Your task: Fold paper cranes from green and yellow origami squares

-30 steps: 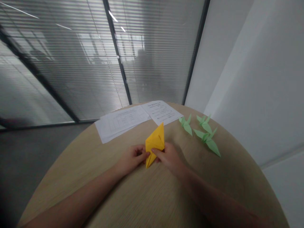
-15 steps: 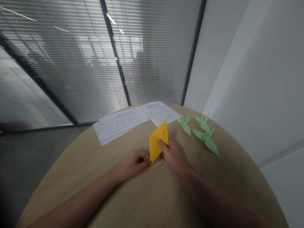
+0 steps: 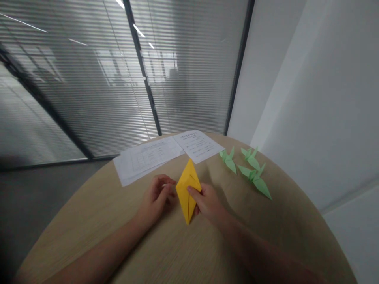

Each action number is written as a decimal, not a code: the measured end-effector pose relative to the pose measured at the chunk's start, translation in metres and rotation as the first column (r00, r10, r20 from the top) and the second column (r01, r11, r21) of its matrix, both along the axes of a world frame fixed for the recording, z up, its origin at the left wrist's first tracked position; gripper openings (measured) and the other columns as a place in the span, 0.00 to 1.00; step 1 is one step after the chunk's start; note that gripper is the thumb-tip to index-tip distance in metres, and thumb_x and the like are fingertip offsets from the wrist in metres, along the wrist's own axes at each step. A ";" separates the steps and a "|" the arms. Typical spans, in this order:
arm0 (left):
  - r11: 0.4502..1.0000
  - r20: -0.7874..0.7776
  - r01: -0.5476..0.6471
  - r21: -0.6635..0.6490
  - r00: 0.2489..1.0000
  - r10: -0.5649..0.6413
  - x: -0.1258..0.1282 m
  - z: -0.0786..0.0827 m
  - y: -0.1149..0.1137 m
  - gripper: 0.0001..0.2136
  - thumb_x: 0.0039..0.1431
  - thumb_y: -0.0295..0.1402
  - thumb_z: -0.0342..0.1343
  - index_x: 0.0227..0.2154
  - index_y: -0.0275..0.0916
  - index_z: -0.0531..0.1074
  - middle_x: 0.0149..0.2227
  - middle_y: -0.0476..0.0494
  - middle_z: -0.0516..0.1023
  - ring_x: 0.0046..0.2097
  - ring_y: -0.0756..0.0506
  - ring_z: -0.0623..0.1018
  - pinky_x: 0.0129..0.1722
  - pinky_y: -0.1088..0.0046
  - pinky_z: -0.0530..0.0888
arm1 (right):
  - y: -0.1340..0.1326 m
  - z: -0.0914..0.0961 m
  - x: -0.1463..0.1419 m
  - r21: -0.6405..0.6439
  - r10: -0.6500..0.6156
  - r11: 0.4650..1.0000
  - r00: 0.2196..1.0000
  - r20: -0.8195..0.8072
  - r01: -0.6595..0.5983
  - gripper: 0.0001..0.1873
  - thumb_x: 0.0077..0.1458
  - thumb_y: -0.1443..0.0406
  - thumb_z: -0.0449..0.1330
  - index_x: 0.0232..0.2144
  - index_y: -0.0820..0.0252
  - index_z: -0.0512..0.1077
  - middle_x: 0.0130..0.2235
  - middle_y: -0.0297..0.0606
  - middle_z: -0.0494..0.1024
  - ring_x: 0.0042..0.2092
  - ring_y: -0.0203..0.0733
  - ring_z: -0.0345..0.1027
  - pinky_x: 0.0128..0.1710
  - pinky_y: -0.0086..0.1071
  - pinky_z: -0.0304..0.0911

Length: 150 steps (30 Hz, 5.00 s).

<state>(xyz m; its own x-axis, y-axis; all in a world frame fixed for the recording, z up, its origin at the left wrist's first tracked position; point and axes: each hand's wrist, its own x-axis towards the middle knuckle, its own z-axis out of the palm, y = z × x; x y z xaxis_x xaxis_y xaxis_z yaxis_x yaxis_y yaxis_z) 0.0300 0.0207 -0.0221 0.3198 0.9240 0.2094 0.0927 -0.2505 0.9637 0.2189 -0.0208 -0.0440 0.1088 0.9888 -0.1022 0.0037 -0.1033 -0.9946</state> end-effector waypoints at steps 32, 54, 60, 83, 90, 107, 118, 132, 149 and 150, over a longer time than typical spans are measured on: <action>0.970 -0.007 0.172 -0.173 0.984 -0.176 0.004 -0.009 0.007 0.21 0.55 0.35 0.63 0.52 0.35 0.77 0.39 0.41 0.83 0.38 0.44 0.80 0.41 0.65 0.75 | 0.001 -0.001 0.003 0.100 0.093 0.991 0.992 -0.090 -0.084 0.22 0.51 0.61 0.68 0.49 0.51 0.71 0.45 0.39 0.84 0.45 0.50 0.80 0.45 0.42 0.75; 0.951 0.153 0.153 -0.268 0.982 -0.115 0.004 -0.003 0.005 0.10 0.52 0.36 0.66 0.35 0.37 0.82 0.30 0.45 0.81 0.27 0.50 0.76 0.28 0.74 0.75 | 0.001 -0.006 0.007 0.126 -0.013 0.992 1.000 -0.013 0.015 0.12 0.50 0.58 0.63 0.33 0.54 0.83 0.37 0.38 0.82 0.37 0.43 0.74 0.33 0.33 0.69; 0.963 0.074 0.152 -0.222 0.988 -0.139 0.004 -0.004 0.004 0.12 0.55 0.40 0.66 0.38 0.37 0.81 0.29 0.46 0.79 0.27 0.49 0.76 0.28 0.73 0.74 | 0.000 -0.006 0.006 0.120 -0.047 0.992 0.999 -0.018 0.048 0.12 0.50 0.57 0.62 0.32 0.55 0.83 0.37 0.39 0.82 0.37 0.43 0.74 0.34 0.33 0.70; 0.938 0.007 0.227 -0.262 0.972 -0.233 0.002 0.001 0.007 0.15 0.56 0.44 0.66 0.34 0.35 0.81 0.32 0.43 0.83 0.32 0.46 0.77 0.34 0.71 0.70 | 0.002 -0.001 0.005 0.103 0.122 0.987 0.992 -0.009 -0.121 0.17 0.52 0.49 0.68 0.35 0.54 0.78 0.36 0.39 0.83 0.39 0.49 0.78 0.38 0.37 0.71; 0.944 -0.060 0.229 -0.238 0.966 -0.250 0.002 0.003 0.005 0.15 0.56 0.44 0.65 0.35 0.35 0.83 0.34 0.41 0.84 0.33 0.44 0.78 0.35 0.69 0.71 | -0.001 0.000 0.004 0.122 0.121 0.984 0.988 0.095 -0.132 0.17 0.54 0.50 0.66 0.34 0.57 0.78 0.36 0.38 0.82 0.37 0.46 0.75 0.36 0.34 0.68; 0.943 -0.012 0.190 -0.274 0.980 -0.201 0.004 0.002 0.006 0.18 0.60 0.48 0.58 0.29 0.36 0.77 0.24 0.50 0.73 0.25 0.50 0.68 0.27 0.74 0.64 | -0.002 0.003 0.003 0.056 0.084 0.995 0.996 -0.022 -0.082 0.21 0.57 0.46 0.62 0.35 0.56 0.78 0.34 0.39 0.81 0.31 0.43 0.75 0.29 0.35 0.71; 0.963 0.043 0.013 -0.268 0.999 -0.002 0.002 -0.001 0.008 0.18 0.56 0.50 0.63 0.25 0.38 0.75 0.21 0.50 0.72 0.23 0.50 0.70 0.25 0.75 0.65 | -0.002 0.006 0.003 0.065 0.107 0.993 0.990 -0.097 -0.101 0.20 0.54 0.49 0.63 0.37 0.59 0.79 0.37 0.41 0.81 0.31 0.41 0.74 0.27 0.32 0.71; 0.978 0.021 0.009 -0.210 1.000 -0.005 0.004 0.000 0.008 0.19 0.60 0.50 0.59 0.29 0.37 0.76 0.23 0.50 0.73 0.24 0.50 0.72 0.24 0.74 0.70 | -0.001 0.003 0.002 0.055 0.061 0.997 0.991 -0.118 -0.055 0.19 0.55 0.49 0.63 0.36 0.59 0.77 0.33 0.39 0.79 0.30 0.41 0.74 0.27 0.32 0.70; 0.994 0.101 -0.030 -0.108 0.994 0.041 0.005 -0.002 0.009 0.09 0.56 0.37 0.62 0.30 0.39 0.69 0.29 0.49 0.77 0.29 0.50 0.76 0.26 0.77 0.74 | 0.002 0.000 0.002 0.110 -0.051 0.992 0.987 -0.150 0.068 0.22 0.55 0.46 0.64 0.41 0.56 0.71 0.39 0.39 0.80 0.35 0.43 0.76 0.28 0.32 0.72; 0.993 0.102 -0.025 -0.112 0.994 0.036 0.005 -0.001 0.008 0.08 0.56 0.36 0.61 0.31 0.39 0.69 0.28 0.49 0.77 0.29 0.50 0.76 0.26 0.76 0.74 | 0.003 -0.002 0.003 0.110 -0.061 0.991 0.988 -0.145 0.078 0.21 0.55 0.46 0.64 0.38 0.56 0.70 0.37 0.38 0.79 0.35 0.43 0.76 0.27 0.31 0.71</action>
